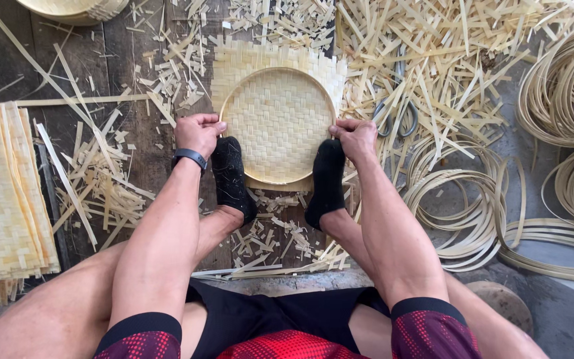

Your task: The person assembles bamboo trays by fitting woven bamboo centers into circular frames and trimming excess material with shears.

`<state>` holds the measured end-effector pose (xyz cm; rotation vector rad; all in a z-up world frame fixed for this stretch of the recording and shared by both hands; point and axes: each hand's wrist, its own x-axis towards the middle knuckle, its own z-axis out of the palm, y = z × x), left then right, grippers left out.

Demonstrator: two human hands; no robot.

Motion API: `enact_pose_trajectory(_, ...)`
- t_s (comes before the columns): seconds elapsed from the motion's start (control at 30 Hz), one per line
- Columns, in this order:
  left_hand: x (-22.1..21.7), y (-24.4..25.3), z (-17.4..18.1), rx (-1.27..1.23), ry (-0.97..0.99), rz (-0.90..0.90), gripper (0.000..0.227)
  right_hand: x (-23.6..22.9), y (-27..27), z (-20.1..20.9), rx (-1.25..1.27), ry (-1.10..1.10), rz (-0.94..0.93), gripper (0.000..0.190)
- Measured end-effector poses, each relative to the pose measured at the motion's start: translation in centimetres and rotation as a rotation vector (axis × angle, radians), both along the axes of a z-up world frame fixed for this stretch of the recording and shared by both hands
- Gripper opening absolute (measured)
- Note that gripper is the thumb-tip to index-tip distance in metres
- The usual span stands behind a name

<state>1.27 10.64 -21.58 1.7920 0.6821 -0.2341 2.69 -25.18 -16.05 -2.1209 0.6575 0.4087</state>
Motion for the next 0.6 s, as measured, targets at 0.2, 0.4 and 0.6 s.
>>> enact_pose_trajectory(0.2,1.0,0.3,1.7,-0.096,0.007,-0.042,0.018,0.6,1.3,3.0,-0.116,0.073,0.11,0.028)
enact_pose_trajectory(0.4,7.5,-4.0,4.0,0.711,-0.483,-0.535,0.031,-4.7,11.2,2.8,-0.394,-0.522,1.084,0.094)
enact_pose_trajectory(0.6,12.1,-8.9,0.9,0.485,-0.584,-0.627,0.017,-8.1,13.1,-1.9,-0.644,-0.621,1.2,0.092)
